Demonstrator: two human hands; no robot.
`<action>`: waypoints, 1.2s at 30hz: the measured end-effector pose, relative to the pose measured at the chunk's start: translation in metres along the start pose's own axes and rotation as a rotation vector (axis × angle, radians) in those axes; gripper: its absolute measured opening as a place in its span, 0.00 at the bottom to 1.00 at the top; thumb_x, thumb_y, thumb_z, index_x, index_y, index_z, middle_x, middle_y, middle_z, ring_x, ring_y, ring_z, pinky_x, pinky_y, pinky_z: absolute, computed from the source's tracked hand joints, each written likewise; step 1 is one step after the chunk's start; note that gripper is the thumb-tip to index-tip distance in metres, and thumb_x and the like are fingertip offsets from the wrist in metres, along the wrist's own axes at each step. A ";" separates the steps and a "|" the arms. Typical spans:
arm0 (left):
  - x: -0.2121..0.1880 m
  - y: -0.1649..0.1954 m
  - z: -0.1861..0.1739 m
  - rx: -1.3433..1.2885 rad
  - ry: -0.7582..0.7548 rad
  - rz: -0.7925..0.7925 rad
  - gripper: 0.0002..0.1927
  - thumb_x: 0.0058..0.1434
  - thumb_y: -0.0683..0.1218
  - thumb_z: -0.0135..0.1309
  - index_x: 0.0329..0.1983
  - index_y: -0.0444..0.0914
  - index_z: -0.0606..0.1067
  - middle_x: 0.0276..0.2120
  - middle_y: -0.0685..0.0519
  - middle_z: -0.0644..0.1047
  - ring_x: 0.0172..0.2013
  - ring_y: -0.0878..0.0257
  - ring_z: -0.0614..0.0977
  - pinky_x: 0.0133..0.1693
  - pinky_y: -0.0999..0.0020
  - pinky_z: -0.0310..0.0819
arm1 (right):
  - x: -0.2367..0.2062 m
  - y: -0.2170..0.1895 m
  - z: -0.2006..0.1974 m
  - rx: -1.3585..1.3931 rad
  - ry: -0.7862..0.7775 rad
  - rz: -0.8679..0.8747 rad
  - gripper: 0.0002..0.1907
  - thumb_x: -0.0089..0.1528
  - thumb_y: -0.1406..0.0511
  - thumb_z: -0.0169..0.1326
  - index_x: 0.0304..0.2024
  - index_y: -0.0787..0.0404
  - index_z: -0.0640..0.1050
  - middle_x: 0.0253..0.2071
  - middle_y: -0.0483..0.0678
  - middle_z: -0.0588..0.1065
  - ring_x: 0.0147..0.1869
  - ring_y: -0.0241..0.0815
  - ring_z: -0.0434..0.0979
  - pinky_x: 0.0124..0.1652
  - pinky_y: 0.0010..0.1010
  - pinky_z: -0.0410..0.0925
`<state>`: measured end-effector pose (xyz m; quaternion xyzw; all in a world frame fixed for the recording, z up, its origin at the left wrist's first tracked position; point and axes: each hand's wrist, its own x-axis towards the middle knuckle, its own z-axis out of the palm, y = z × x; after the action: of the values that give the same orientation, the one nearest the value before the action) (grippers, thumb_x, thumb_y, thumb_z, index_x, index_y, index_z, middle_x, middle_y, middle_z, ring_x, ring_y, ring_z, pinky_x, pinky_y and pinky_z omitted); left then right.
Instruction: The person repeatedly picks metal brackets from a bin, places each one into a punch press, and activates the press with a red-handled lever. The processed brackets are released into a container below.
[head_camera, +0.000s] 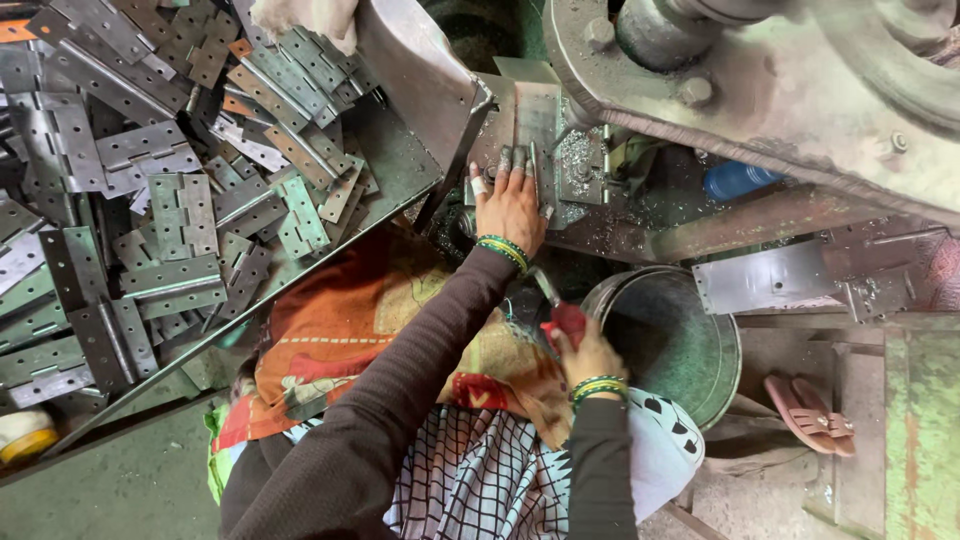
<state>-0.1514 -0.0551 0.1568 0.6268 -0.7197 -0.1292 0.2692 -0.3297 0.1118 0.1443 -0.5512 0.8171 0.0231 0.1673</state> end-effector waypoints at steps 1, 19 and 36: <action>0.001 -0.002 0.001 0.000 -0.002 0.003 0.37 0.52 0.53 0.62 0.63 0.34 0.68 0.61 0.46 0.71 0.66 0.49 0.66 0.69 0.30 0.34 | -0.001 0.003 0.014 0.018 -0.011 0.005 0.37 0.60 0.40 0.51 0.65 0.48 0.65 0.53 0.63 0.77 0.52 0.71 0.77 0.49 0.60 0.69; -0.005 -0.003 -0.003 0.044 -0.021 0.071 0.32 0.56 0.52 0.58 0.62 0.34 0.70 0.60 0.45 0.71 0.65 0.48 0.68 0.68 0.32 0.41 | 0.024 0.039 0.086 -0.039 0.007 0.007 0.36 0.60 0.45 0.51 0.63 0.57 0.62 0.45 0.67 0.78 0.48 0.69 0.79 0.45 0.58 0.71; 0.022 -0.014 0.029 0.007 0.050 0.076 0.20 0.64 0.48 0.49 0.57 0.35 0.74 0.52 0.48 0.75 0.60 0.51 0.74 0.70 0.36 0.41 | 0.011 0.018 0.050 -0.043 0.020 0.045 0.39 0.60 0.38 0.50 0.64 0.53 0.64 0.50 0.65 0.77 0.52 0.69 0.77 0.48 0.59 0.69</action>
<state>-0.1566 -0.0830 0.1307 0.6027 -0.7366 -0.1009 0.2897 -0.3372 0.1204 0.0913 -0.5363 0.8303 0.0388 0.1465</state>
